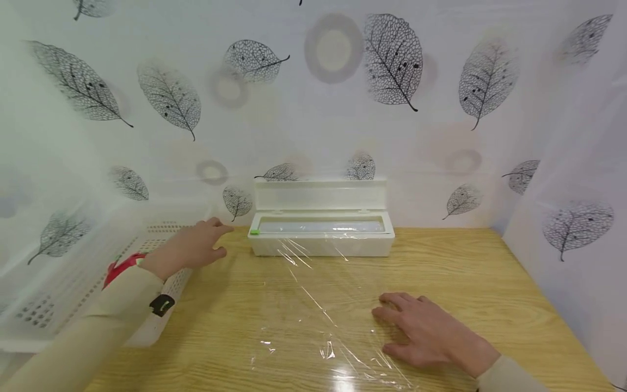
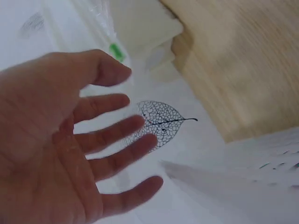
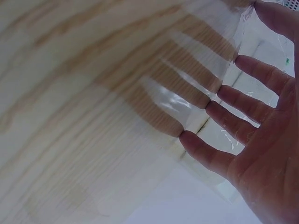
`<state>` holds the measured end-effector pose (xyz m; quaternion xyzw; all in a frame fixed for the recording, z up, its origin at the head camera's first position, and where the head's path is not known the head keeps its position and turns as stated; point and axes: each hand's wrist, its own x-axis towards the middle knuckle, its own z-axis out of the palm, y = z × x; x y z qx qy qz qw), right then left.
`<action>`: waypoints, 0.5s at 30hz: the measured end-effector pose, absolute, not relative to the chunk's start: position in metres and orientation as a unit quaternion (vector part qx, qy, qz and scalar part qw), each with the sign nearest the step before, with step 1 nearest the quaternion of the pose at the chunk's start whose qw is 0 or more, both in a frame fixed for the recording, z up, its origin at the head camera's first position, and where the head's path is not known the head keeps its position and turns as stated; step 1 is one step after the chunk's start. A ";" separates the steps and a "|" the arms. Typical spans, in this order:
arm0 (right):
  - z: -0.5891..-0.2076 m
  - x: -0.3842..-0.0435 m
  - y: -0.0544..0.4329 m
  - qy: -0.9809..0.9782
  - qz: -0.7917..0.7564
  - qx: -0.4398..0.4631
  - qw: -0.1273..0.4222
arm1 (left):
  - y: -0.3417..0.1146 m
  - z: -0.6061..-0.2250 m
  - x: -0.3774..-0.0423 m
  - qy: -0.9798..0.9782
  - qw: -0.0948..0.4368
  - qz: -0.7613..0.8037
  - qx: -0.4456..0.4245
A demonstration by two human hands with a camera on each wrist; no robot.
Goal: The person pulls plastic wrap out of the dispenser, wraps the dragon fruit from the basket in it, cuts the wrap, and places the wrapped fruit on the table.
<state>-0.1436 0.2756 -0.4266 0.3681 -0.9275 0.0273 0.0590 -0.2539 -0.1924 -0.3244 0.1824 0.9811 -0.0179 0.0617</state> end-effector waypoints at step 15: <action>-0.425 -0.144 0.277 -0.930 0.032 0.363 0.047 | -0.260 -0.297 -0.242 0.986 0.060 0.017 0.155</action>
